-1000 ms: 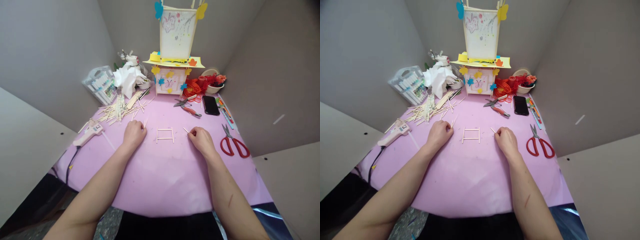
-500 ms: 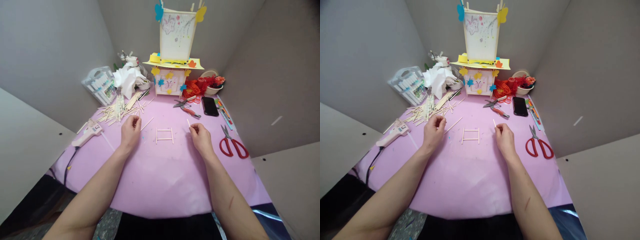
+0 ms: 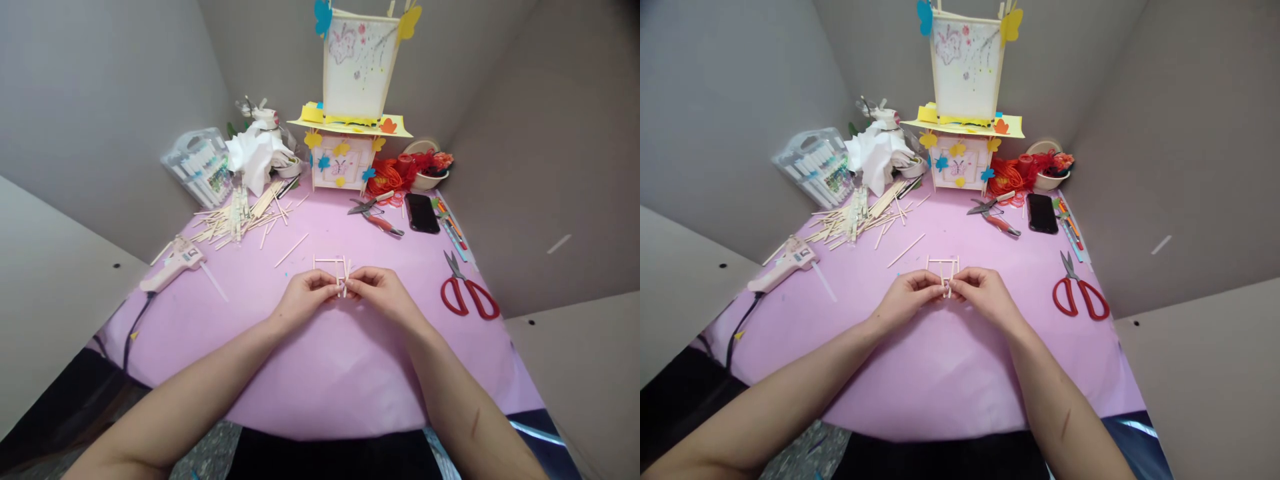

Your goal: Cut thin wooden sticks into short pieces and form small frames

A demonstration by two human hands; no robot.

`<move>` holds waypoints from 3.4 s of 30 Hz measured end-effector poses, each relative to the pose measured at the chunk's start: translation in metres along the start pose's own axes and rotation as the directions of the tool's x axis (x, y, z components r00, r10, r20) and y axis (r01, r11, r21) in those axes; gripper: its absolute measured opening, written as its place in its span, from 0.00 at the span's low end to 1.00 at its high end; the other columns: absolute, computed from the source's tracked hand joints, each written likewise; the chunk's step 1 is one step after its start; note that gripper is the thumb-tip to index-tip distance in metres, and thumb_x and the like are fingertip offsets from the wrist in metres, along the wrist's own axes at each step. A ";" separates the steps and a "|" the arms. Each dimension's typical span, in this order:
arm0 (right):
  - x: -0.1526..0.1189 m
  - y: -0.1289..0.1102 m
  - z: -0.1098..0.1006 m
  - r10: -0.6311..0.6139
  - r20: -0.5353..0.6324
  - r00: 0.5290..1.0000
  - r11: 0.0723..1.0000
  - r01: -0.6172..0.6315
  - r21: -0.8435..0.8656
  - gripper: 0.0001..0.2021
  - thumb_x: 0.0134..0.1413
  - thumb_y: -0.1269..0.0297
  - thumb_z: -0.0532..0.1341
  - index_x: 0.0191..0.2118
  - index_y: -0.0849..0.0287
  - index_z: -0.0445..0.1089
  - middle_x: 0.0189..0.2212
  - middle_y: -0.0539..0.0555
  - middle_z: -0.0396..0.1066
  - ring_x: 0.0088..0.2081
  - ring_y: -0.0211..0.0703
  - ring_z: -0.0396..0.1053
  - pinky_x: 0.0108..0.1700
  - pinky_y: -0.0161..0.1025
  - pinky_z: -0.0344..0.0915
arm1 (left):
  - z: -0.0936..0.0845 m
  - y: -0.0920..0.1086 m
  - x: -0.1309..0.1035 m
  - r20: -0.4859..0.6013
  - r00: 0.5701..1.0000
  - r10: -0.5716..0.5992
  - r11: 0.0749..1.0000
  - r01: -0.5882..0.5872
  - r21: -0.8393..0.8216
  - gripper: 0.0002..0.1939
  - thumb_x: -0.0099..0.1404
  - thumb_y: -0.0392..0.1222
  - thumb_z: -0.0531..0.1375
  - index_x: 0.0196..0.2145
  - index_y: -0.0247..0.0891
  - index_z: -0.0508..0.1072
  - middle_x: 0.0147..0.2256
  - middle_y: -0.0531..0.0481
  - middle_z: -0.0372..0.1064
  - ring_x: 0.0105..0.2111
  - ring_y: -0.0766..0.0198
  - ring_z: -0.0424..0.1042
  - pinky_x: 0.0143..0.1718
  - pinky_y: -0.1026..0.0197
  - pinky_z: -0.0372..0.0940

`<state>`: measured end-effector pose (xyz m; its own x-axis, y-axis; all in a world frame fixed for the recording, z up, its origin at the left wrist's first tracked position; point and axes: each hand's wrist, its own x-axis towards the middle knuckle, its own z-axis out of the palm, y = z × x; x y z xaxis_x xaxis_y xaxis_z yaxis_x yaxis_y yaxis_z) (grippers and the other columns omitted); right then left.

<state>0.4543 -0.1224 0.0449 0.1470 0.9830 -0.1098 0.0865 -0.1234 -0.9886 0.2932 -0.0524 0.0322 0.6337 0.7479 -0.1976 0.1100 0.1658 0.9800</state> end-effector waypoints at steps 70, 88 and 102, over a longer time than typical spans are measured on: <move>-0.005 0.008 0.002 -0.163 0.038 0.986 0.978 0.166 -0.128 0.08 0.50 0.60 0.63 0.29 0.60 0.70 0.25 0.49 0.68 0.27 0.35 0.63 0.30 0.33 0.59 | 0.008 -0.011 -0.008 0.013 0.986 0.168 0.962 -0.167 0.217 0.07 0.57 0.38 0.61 0.34 0.35 0.73 0.30 0.52 0.72 0.30 0.68 0.69 0.33 0.66 0.63; -0.012 0.002 -0.012 -0.242 0.216 0.946 0.872 0.310 -0.379 0.05 0.52 0.65 0.62 0.29 0.57 0.74 0.27 0.51 0.70 0.29 0.37 0.66 0.31 0.35 0.61 | 0.016 -0.023 -0.017 0.066 0.954 0.294 0.847 -0.291 0.445 0.06 0.61 0.39 0.59 0.34 0.37 0.76 0.28 0.52 0.73 0.28 0.67 0.70 0.30 0.66 0.63; -0.012 -0.001 -0.010 -0.181 0.110 0.977 0.951 0.203 -0.233 0.06 0.51 0.61 0.62 0.32 0.59 0.73 0.28 0.51 0.71 0.30 0.38 0.66 0.32 0.35 0.62 | 0.012 -0.019 -0.016 0.054 0.915 0.400 0.780 -0.370 0.505 0.06 0.62 0.38 0.60 0.35 0.40 0.77 0.31 0.51 0.75 0.31 0.65 0.71 0.35 0.64 0.64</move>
<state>0.4619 -0.1354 0.0480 0.0196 0.9980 0.0607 0.3419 0.0503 -0.9384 0.2905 -0.0751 0.0165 0.6653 0.7158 0.2119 0.2375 -0.4721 0.8489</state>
